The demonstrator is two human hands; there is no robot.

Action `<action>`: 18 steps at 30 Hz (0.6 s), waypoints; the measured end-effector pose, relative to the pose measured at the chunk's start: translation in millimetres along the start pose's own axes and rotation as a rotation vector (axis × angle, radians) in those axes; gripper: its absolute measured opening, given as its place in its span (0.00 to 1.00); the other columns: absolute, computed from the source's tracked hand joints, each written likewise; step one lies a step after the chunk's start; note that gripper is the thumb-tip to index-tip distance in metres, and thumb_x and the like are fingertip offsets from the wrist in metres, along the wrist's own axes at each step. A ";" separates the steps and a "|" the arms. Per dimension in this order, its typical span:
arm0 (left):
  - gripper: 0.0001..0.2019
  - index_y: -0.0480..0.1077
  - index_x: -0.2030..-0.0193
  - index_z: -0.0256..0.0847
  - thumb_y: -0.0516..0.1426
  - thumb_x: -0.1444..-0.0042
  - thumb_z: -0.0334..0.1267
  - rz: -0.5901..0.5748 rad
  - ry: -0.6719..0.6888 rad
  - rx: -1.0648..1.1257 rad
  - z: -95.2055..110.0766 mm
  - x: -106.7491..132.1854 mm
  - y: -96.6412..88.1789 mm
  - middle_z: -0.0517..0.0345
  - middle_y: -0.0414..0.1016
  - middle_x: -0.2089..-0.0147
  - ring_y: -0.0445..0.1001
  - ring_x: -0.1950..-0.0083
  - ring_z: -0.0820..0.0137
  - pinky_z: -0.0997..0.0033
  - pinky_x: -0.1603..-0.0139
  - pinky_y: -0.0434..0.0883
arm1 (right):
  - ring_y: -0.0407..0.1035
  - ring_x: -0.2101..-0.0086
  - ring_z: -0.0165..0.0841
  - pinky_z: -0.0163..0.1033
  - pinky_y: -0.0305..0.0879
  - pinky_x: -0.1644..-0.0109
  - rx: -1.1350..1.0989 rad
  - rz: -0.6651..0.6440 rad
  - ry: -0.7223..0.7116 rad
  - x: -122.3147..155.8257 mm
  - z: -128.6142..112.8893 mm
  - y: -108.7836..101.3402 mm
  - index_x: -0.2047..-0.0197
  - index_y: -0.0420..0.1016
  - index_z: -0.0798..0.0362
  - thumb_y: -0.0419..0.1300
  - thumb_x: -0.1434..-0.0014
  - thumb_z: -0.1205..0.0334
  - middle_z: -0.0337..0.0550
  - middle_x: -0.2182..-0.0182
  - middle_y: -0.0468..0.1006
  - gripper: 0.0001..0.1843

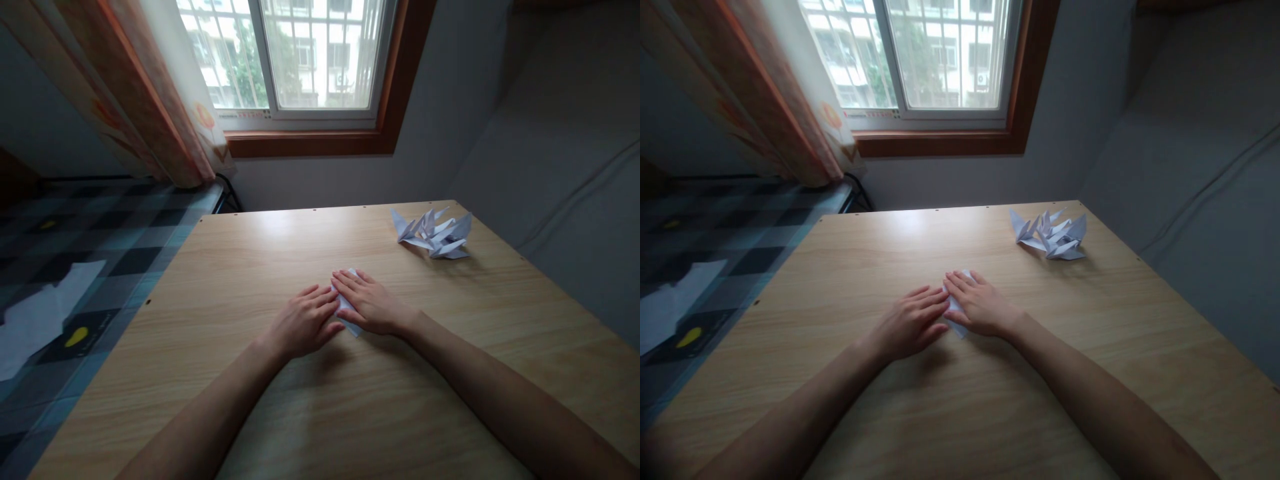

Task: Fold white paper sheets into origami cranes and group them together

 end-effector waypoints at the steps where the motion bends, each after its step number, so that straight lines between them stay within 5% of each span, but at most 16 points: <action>1: 0.19 0.71 0.48 0.37 0.49 0.35 0.46 -0.003 -0.002 -0.010 0.3 -0.4 -0.2 0.45 0.72 0.40 0.69 0.38 0.59 0.53 0.36 0.63 | 0.48 0.33 0.44 0.54 0.46 0.31 0.006 -0.033 0.008 0.2 0.0 3.2 0.31 0.53 0.62 0.46 0.33 0.46 0.57 0.32 0.53 0.36; 12: 0.19 0.72 0.52 0.37 0.49 0.35 0.50 -0.013 -0.052 -0.148 4.9 2.5 -7.6 0.46 0.76 0.48 0.73 0.46 0.60 0.55 0.38 0.64 | 0.44 0.32 0.46 0.56 0.42 0.31 0.048 -0.096 0.193 21.9 18.4 2.5 0.29 0.47 0.61 0.44 0.36 0.37 0.57 0.31 0.49 0.44; 18: 0.24 0.71 0.49 0.36 0.49 0.36 0.55 -0.016 -0.123 -0.201 1.2 3.8 -9.5 0.44 0.75 0.46 0.69 0.41 0.54 0.49 0.36 0.58 | 0.43 0.32 0.46 0.58 0.42 0.31 0.051 -0.088 0.220 32.3 27.7 0.6 0.29 0.45 0.63 0.46 0.37 0.37 0.59 0.31 0.48 0.45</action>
Point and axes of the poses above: each hand's wrist, its own x-axis away from the middle knuckle, its own y-axis out of the palm, z = x × y, the point moved 7 cm from there along -x, towards the middle knuckle
